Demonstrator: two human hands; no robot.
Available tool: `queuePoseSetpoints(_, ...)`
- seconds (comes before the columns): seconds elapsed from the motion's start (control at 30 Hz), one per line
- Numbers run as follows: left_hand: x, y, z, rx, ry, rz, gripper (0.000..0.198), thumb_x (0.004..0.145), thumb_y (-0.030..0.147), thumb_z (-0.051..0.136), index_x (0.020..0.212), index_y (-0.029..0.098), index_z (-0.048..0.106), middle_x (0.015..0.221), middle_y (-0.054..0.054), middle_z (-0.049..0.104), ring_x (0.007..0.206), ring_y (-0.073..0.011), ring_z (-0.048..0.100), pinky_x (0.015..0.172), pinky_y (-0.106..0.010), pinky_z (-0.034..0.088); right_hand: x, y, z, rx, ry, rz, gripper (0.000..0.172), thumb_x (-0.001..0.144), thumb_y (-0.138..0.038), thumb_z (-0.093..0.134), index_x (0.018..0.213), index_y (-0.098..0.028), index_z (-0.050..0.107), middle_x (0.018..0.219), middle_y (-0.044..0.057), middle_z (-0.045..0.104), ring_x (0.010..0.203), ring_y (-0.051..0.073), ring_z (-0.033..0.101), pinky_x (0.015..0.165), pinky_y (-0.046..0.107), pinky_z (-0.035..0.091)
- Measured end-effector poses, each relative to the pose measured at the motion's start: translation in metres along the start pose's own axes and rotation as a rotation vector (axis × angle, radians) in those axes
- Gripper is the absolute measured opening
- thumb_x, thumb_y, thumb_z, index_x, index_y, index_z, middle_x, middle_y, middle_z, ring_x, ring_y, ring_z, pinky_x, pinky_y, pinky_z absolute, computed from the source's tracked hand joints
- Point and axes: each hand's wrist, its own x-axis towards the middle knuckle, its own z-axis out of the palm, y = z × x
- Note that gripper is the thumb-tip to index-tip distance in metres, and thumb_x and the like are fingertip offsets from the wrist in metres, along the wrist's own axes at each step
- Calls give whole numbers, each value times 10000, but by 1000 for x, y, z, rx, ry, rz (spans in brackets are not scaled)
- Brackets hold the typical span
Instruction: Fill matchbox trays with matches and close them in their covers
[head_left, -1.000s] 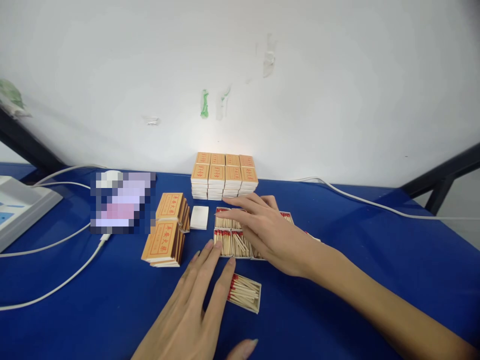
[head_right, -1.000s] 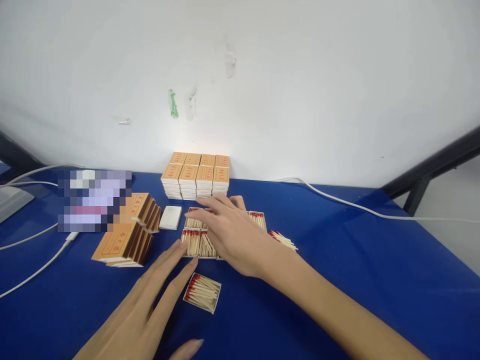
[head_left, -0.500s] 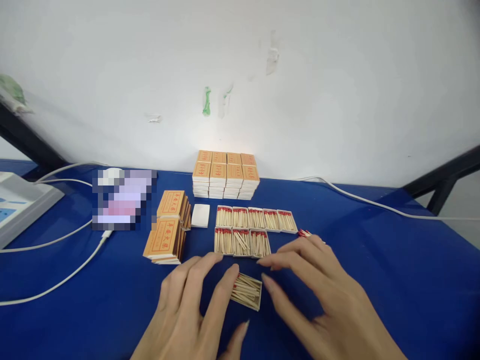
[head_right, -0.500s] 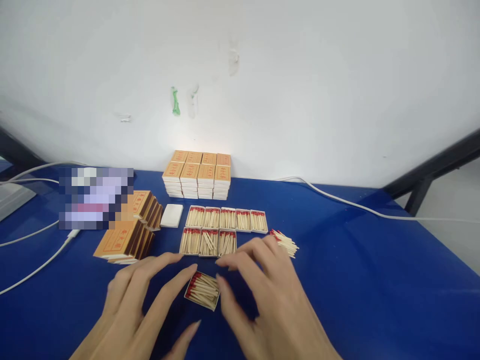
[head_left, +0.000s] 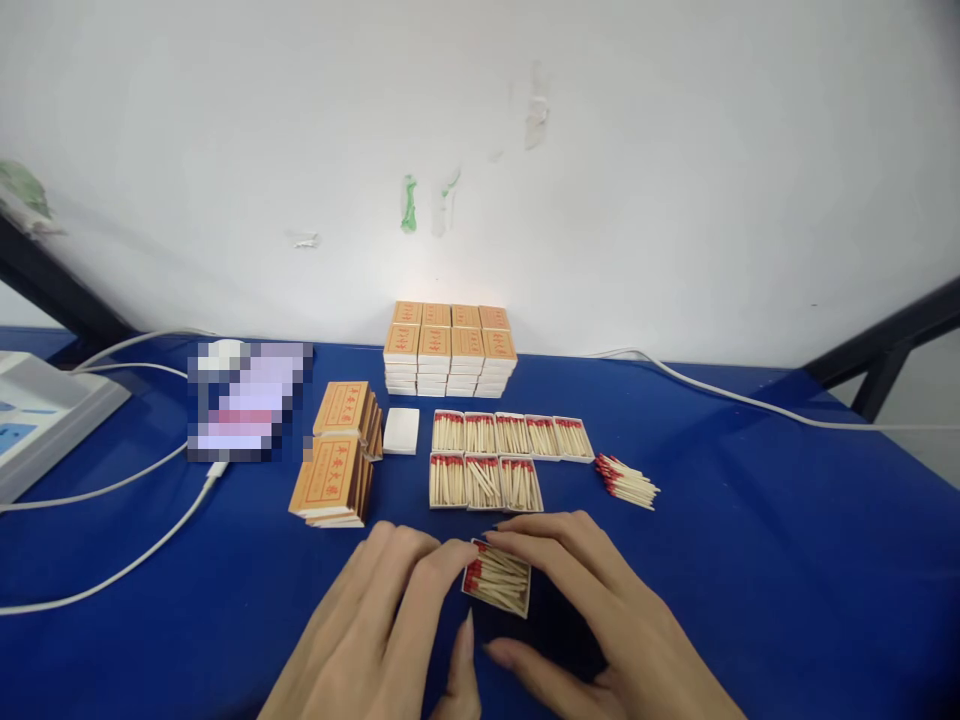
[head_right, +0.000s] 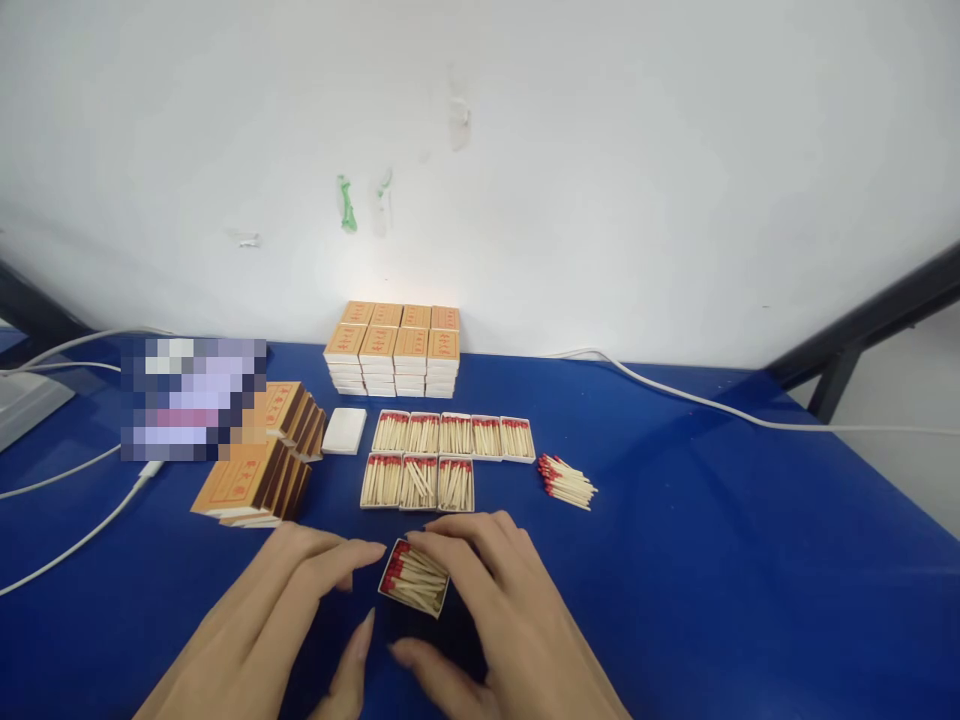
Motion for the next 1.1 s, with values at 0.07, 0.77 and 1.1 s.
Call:
queuePoseSetpoints(0.07, -2, -4, 3, 18, -49, 26, 497, 1089, 143, 614, 1582, 169, 554, 1127, -102, 756, 939, -261, 798, 781, -379, 725, -2, 2, -6, 81, -70, 86, 501, 1043, -280, 854, 1508, -381, 696, 1461, 23, 757, 1298, 200, 778, 1101, 295, 665)
queuePoseSetpoints(0.77, 9, -7, 7, -217, -198, -36, 675, 1026, 94, 649, 1649, 260, 448, 1228, -68, 721, 995, -232, 849, 855, -359, 777, 7, 9, -7, 331, -278, 367, 699, 847, -179, 934, 1484, -384, 734, 1371, 25, 699, 1260, 251, 669, 1136, 413, 558)
queuePoseSetpoints(1.1, 8, -4, 7, -227, -89, -49, 661, 1040, 64, 498, 1670, 258, 454, 1346, -91, 751, 1135, -188, 861, 986, -274, 736, 8, 1, -18, 151, -298, 274, 464, 916, -214, 895, 1342, -349, 772, 1058, -20, 779, 1020, 227, 781, 1264, 522, 549)
